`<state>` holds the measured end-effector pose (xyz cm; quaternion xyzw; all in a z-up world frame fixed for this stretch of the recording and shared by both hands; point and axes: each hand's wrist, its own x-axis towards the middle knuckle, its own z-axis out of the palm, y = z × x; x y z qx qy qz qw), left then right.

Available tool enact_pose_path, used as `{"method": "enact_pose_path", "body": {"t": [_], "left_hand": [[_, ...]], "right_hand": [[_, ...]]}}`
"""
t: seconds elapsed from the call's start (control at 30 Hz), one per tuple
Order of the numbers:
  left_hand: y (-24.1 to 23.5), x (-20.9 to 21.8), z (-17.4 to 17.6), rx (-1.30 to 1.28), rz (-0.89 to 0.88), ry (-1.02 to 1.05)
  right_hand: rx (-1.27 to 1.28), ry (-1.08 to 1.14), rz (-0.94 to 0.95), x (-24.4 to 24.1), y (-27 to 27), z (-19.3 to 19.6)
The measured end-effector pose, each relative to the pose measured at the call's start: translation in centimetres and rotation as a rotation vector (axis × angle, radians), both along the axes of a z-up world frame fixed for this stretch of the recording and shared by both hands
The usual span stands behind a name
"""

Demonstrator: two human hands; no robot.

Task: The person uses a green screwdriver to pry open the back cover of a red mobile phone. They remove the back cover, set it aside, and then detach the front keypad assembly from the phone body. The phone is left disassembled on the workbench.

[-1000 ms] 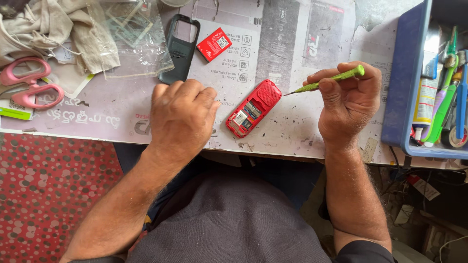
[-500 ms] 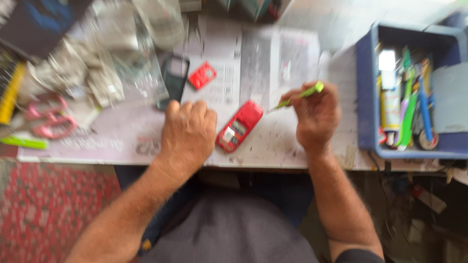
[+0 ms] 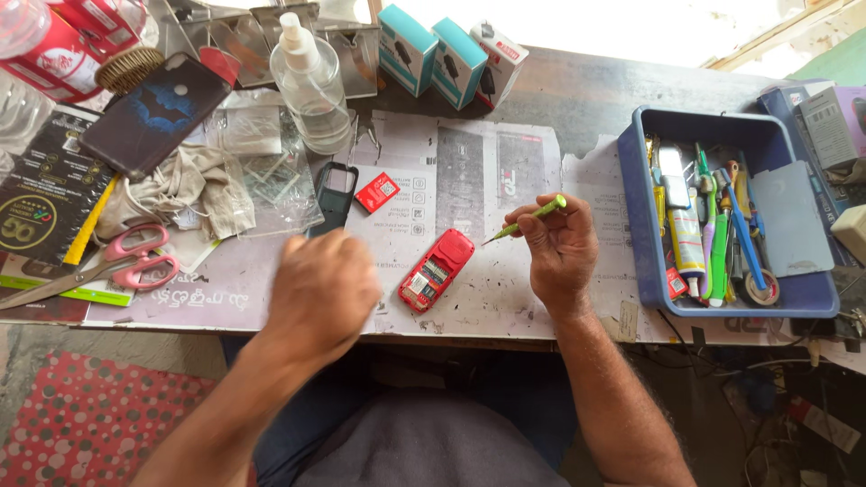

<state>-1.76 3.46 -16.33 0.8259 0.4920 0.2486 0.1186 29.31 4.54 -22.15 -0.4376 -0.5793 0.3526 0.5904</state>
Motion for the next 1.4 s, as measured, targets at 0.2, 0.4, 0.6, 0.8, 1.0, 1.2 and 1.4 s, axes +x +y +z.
{"method": "enact_pose_path", "body": {"t": [0.2, 0.4, 0.6, 0.8, 1.0, 1.2, 1.4], "left_hand": [[-4.6, -9.2, 2.4, 0.029, 0.256, 0.168], [-7.6, -17.4, 0.4, -0.048, 0.766, 0.058], [-6.8, -15.7, 1.6, 0.175, 0.610, 0.112], [-4.0, -8.0, 2.2, 0.181, 0.216, -0.062], [-2.6, -1.1, -1.4, -0.026, 0.077, -0.170], [-1.1, 3.3, -2.9, 0.068, -0.039, -0.090], [-1.1, 5.5, -2.0, -0.116, -0.048, 0.038]], "right_hand": [[-0.012, 0.022, 0.023, 0.0, -0.2, 0.3], [-0.013, 0.039, 0.056, -0.4, -0.4, 0.2], [-0.018, 0.047, 0.072, -0.4, -0.1, 0.2], [-0.028, 0.045, 0.048, -0.3, 0.1, -0.2], [-0.064, 0.058, 0.063, -0.7, 0.5, 0.1], [-0.060, 0.025, 0.079, -0.4, 0.8, 0.4], [-0.015, -0.039, 0.123, -1.3, -0.1, 1.2]]}}
